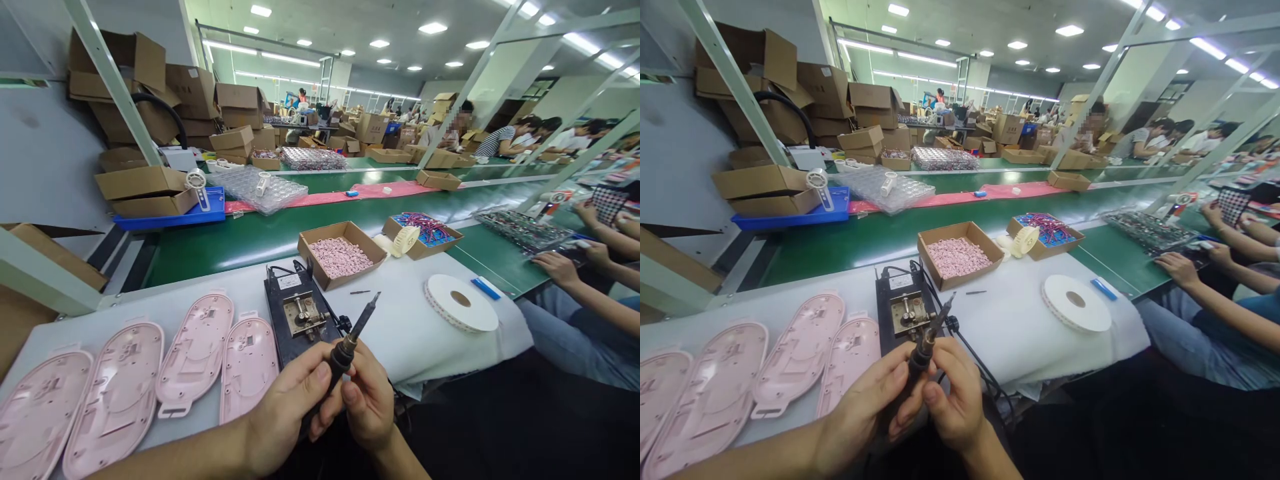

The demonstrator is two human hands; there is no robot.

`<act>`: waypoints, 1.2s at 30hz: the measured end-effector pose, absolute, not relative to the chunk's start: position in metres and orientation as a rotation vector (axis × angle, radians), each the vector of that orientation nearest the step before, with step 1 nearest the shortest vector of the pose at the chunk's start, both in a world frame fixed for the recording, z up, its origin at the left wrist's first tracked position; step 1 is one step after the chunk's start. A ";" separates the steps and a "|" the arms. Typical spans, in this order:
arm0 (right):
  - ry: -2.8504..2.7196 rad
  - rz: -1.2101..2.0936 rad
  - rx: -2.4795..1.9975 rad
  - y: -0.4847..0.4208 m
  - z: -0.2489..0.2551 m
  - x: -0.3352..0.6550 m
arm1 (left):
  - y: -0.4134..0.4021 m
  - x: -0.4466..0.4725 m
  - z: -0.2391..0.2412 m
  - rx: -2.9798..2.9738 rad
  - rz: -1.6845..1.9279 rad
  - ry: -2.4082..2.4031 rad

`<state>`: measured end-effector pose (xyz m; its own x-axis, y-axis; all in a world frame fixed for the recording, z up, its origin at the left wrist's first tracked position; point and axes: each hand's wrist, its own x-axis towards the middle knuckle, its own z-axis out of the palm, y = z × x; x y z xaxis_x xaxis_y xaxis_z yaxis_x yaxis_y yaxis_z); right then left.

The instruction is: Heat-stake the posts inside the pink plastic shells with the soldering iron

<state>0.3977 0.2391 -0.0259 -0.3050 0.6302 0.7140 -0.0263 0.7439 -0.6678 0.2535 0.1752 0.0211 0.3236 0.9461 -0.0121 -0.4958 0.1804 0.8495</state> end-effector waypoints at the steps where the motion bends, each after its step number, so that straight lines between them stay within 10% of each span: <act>1: -1.774 0.707 -0.472 0.239 -0.026 0.398 | 0.175 0.254 0.020 0.868 1.120 0.636; 36: -2.461 0.356 -1.084 0.395 -0.061 0.464 | 0.169 0.248 0.021 1.119 1.040 0.943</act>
